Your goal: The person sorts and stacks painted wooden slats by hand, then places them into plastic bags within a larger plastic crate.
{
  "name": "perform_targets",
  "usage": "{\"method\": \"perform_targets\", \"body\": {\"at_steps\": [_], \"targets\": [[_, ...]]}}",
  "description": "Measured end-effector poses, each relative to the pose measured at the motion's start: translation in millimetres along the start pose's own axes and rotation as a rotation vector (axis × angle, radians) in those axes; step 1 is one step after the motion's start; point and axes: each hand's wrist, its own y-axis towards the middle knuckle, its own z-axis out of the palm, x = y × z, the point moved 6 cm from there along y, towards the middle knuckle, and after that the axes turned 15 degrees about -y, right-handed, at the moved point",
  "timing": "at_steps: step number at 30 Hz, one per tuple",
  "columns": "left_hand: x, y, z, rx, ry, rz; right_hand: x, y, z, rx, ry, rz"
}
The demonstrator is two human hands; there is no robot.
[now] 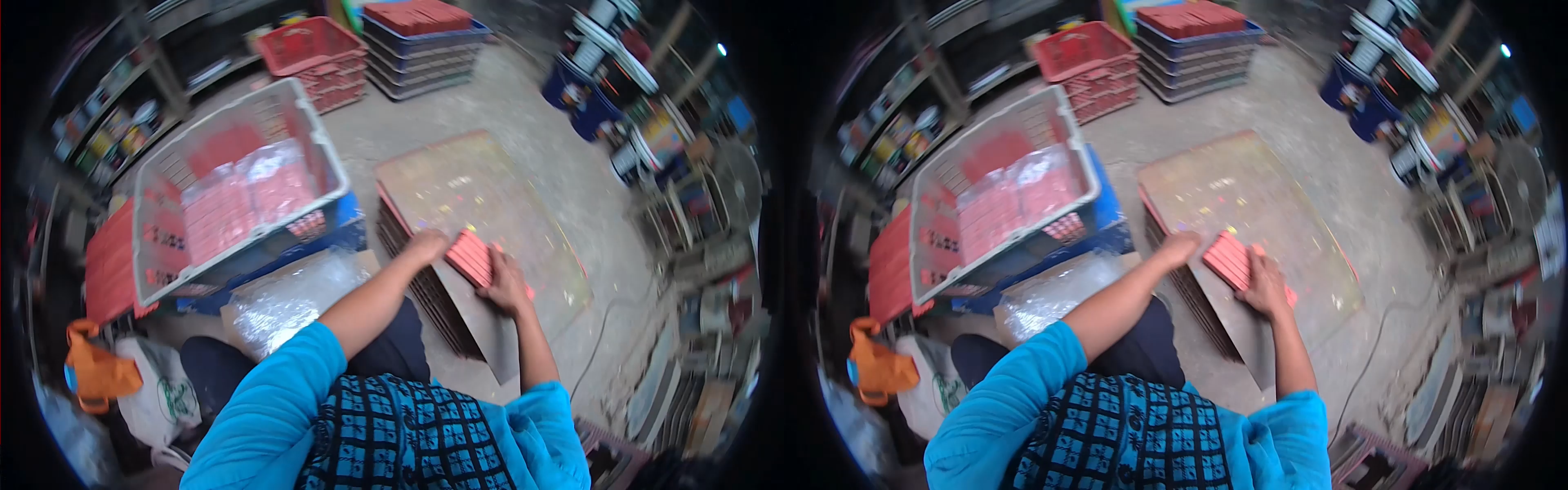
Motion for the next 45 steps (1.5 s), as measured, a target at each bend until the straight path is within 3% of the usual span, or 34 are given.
{"method": "perform_targets", "body": {"at_steps": [3, 5, 7, 8, 12, 14, 17, 22, 25, 27, 30, 33, 45], "targets": [[-8.2, -4.4, -4.8, 0.020, 0.072, -0.012, 2.4, 1.8, -20.9, -0.189, 0.163, 0.016], [-26.4, -25.6, -26.9, -0.316, -0.293, 0.025, 25.9, 3.7, -56.1, -0.253, 0.440, -0.001], [-47.1, -53.6, -51.3, -0.469, -0.599, -0.025, 53.6, 2.8, -100.6, -0.296, 0.664, -0.082], [-58.6, -73.5, -65.1, -0.409, -0.663, -0.047, 69.0, 4.6, -122.4, -0.273, 0.658, -0.102], [-75.7, -170.2, -112.2, -0.407, -0.654, 0.264, 151.7, 14.5, -206.3, -0.206, 0.716, -0.216], [-60.9, -217.6, -130.5, -0.384, -0.676, 0.237, 203.1, 28.5, -238.8, -0.234, 0.682, -0.407], [-5.8, -275.5, -141.5, -0.230, -0.517, -0.032, 298.9, 51.7, -268.6, -0.252, 0.637, -0.681], [40.7, -341.6, -165.9, -0.217, -0.370, -0.276, 454.2, 107.6, -226.8, -0.225, 0.334, -1.048], [9.4, -365.0, -200.5, -0.182, -0.184, -0.247, 513.6, 137.4, -160.5, -0.200, 0.106, -1.140], [2.6, -382.3, -218.7, -0.221, -0.323, -0.171, 532.4, 156.7, -113.5, -0.092, 0.000, -1.156], [4.6, -399.0, -239.1, -0.249, -0.348, -0.134, 538.1, 172.8, -54.9, 0.107, -0.162, -1.134], [10.5, -405.9, -254.1, -0.272, -0.288, -0.165, 525.3, 184.1, -11.0, 0.164, -0.264, -1.157], [19.9, -400.4, -265.7, -0.322, -0.272, -0.176, 506.2, 180.5, 32.3, 0.434, -0.519, -1.111]]}}
